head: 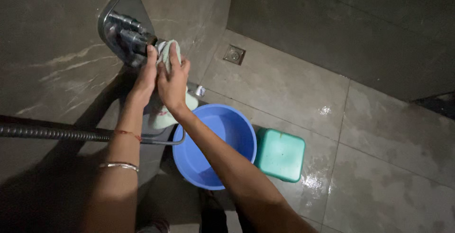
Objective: The person cleans a shower mixer and tap with a cloth, wiping the chrome surfaces and handles.
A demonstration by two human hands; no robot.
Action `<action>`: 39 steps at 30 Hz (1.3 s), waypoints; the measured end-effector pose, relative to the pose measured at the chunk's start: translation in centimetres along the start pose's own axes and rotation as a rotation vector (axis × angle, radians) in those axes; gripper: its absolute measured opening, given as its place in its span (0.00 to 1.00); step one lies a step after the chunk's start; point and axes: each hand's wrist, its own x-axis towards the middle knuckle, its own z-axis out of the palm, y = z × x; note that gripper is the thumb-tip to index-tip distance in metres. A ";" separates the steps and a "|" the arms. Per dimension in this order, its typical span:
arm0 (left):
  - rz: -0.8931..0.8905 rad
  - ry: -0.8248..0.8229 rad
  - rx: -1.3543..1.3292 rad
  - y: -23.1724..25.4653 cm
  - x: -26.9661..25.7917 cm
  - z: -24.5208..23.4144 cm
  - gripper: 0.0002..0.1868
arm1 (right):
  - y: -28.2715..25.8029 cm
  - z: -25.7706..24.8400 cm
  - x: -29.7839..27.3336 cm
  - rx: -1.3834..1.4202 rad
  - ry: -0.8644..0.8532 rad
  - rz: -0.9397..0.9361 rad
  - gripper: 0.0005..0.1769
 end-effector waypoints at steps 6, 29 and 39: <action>-0.224 -0.041 -0.016 0.5 0.1 0.1 0.57 | 4.8 0.2 0.3 -0.004 -0.101 0.249 0.36; -0.193 -0.003 0.084 0.4 -0.5 0.2 0.56 | 2.4 -0.5 0.3 -0.078 -0.055 0.133 0.38; -0.232 -0.092 -0.427 1.1 -3.3 0.6 0.66 | -6.6 -4.1 2.4 -0.306 -0.291 -0.264 0.38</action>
